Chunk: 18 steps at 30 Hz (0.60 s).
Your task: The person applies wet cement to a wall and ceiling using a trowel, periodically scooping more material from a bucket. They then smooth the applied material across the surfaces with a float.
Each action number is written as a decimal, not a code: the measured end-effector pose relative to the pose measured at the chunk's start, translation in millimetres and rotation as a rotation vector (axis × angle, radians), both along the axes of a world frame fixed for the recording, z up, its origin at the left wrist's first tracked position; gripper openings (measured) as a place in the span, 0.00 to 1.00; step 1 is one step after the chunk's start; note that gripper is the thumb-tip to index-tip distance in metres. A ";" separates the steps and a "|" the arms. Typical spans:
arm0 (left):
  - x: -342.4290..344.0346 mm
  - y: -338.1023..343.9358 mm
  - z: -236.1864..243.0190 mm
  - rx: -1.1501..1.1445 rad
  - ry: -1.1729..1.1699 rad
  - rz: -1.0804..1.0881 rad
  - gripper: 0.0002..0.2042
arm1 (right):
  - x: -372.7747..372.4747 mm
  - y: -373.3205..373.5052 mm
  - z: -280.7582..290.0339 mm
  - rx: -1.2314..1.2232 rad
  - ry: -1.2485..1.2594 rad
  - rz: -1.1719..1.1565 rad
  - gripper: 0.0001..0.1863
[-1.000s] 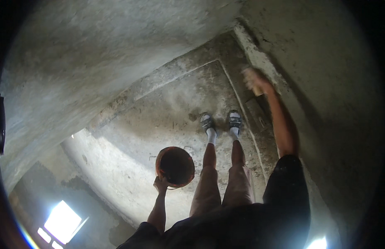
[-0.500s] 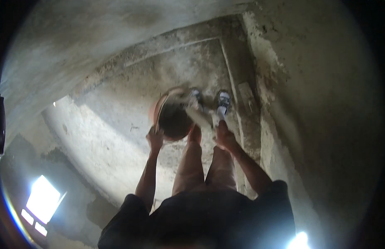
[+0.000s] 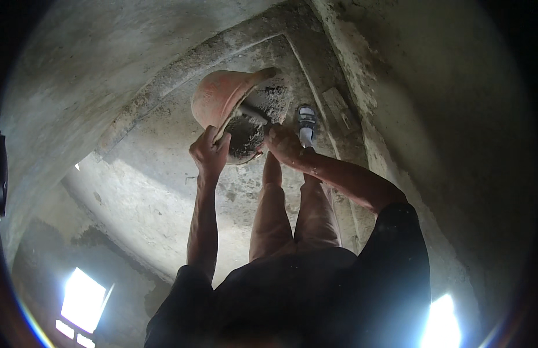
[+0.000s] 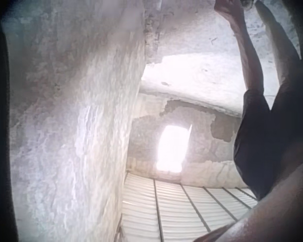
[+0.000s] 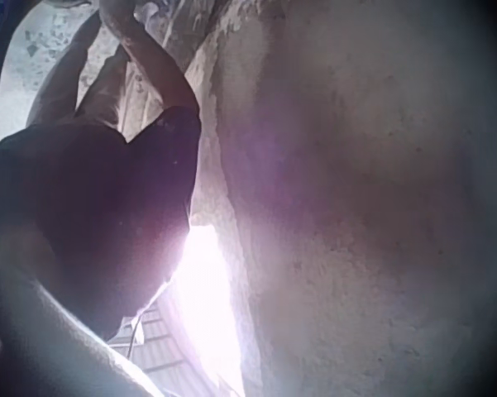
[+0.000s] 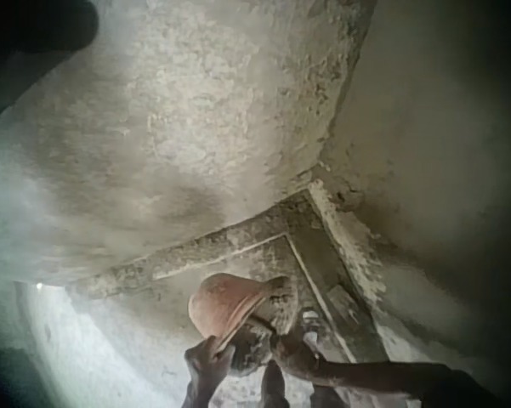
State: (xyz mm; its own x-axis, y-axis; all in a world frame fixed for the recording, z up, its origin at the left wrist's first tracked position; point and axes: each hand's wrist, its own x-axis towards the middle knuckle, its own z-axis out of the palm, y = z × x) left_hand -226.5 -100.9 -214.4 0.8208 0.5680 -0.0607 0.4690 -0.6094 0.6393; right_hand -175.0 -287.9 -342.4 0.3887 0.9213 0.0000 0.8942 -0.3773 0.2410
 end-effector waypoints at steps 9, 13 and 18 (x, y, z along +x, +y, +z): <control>0.7 -11.1 -10.9 0.034 0.044 0.153 0.15 | -5.8 -57.9 -58.7 0.647 1.725 0.000 0.23; -36.8 16.5 -18.6 0.001 0.118 0.449 0.20 | 55.1 -15.1 35.8 -0.187 1.614 -0.012 0.28; -68.0 22.5 -41.4 -0.023 0.113 0.546 0.22 | 54.2 -54.4 6.0 0.039 1.412 0.081 0.30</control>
State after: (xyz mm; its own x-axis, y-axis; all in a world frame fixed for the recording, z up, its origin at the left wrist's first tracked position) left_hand -294.5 -78.4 -255.8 0.3958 0.9062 -0.1488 0.7790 -0.2455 0.5769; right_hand -120.8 -342.4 -336.4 0.0299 0.9491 -0.3137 0.3896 -0.3001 -0.8707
